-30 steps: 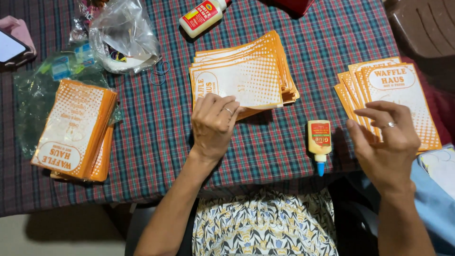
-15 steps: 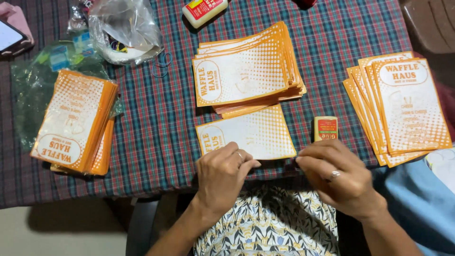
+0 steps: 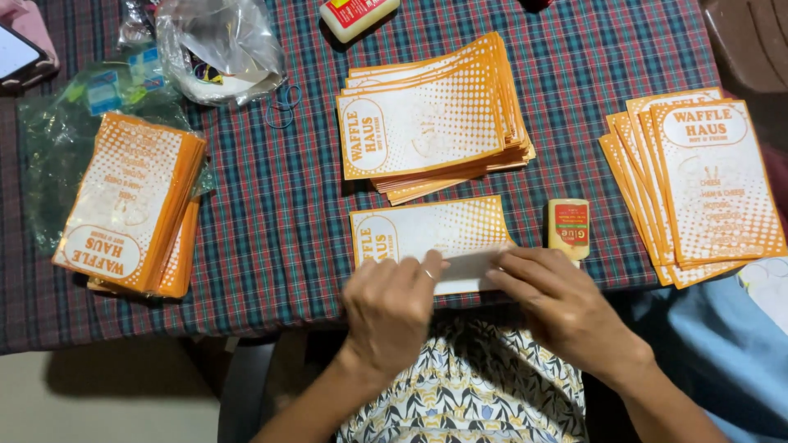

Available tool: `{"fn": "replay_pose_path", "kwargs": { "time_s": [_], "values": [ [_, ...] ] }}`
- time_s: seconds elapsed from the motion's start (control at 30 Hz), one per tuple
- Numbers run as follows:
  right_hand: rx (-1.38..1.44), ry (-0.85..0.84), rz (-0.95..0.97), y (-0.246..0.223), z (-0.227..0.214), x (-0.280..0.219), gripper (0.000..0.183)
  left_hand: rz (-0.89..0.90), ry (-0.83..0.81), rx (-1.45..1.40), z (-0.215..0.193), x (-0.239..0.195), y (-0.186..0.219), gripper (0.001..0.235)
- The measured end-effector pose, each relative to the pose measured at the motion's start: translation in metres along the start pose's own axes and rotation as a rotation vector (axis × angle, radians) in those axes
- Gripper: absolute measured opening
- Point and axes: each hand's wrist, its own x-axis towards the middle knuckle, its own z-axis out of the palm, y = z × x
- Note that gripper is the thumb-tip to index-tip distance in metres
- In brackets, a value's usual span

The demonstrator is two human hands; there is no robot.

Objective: Applying glue to the edges of paper bags and stacking them in an organized pile.

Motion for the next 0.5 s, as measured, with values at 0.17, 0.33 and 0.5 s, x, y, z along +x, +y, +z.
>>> {"fn": "replay_pose_path", "kwargs": {
  "time_s": [0.17,0.33,0.5],
  "values": [
    [-0.074,-0.15,0.101,0.003,0.01,0.0,0.031,0.15,0.178,-0.259,-0.003,0.0,0.044,0.02],
    [-0.154,-0.056,0.149,0.002,-0.003,-0.001,0.055,-0.005,0.141,-0.1,0.05,-0.024,0.046,0.01],
    [-0.444,0.226,0.404,0.014,-0.028,-0.014,0.032,-0.174,-0.129,-0.098,0.058,-0.026,0.035,0.005]
  ]
}}
